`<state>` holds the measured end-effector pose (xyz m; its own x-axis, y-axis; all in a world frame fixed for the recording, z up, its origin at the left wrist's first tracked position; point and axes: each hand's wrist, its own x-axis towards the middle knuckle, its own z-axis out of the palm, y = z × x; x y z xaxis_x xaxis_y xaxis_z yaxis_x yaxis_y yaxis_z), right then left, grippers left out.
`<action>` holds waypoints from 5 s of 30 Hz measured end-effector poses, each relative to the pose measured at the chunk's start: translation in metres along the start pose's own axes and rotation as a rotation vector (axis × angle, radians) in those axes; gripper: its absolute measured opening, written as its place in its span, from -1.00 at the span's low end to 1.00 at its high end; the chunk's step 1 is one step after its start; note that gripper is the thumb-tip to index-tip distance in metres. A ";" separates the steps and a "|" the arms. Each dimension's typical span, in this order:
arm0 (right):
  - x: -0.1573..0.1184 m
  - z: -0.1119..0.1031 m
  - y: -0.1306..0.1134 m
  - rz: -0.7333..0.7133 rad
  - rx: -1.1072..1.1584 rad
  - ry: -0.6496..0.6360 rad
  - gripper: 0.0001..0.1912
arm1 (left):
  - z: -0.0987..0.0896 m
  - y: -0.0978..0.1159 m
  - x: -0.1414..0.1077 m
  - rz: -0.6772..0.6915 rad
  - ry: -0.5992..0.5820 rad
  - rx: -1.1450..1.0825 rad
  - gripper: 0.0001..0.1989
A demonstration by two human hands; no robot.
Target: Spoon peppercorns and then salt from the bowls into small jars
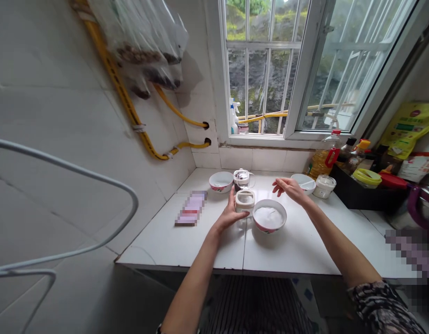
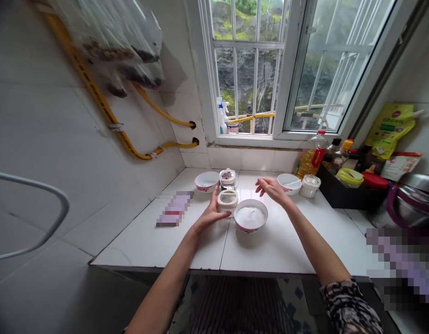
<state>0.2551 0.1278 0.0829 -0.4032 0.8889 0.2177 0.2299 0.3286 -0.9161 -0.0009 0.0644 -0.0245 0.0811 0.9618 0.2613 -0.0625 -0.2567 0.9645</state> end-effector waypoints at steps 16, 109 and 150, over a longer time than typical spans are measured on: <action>-0.049 0.005 0.022 -0.078 -0.076 0.103 -0.52 | -0.013 0.014 -0.003 -0.113 0.047 0.037 0.32; -0.079 0.027 -0.003 -0.535 -0.379 0.219 -0.78 | 0.068 0.049 -0.051 1.298 -0.376 1.018 -0.76; -0.081 0.031 -0.008 -0.746 -0.546 0.231 -0.71 | 0.068 0.060 -0.051 1.211 -0.300 1.139 -0.77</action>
<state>0.2582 0.0434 0.0624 -0.4420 0.4113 0.7972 0.3893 0.8886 -0.2426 0.0592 -0.0067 0.0229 0.7082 0.1592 0.6878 0.4612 -0.8420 -0.2799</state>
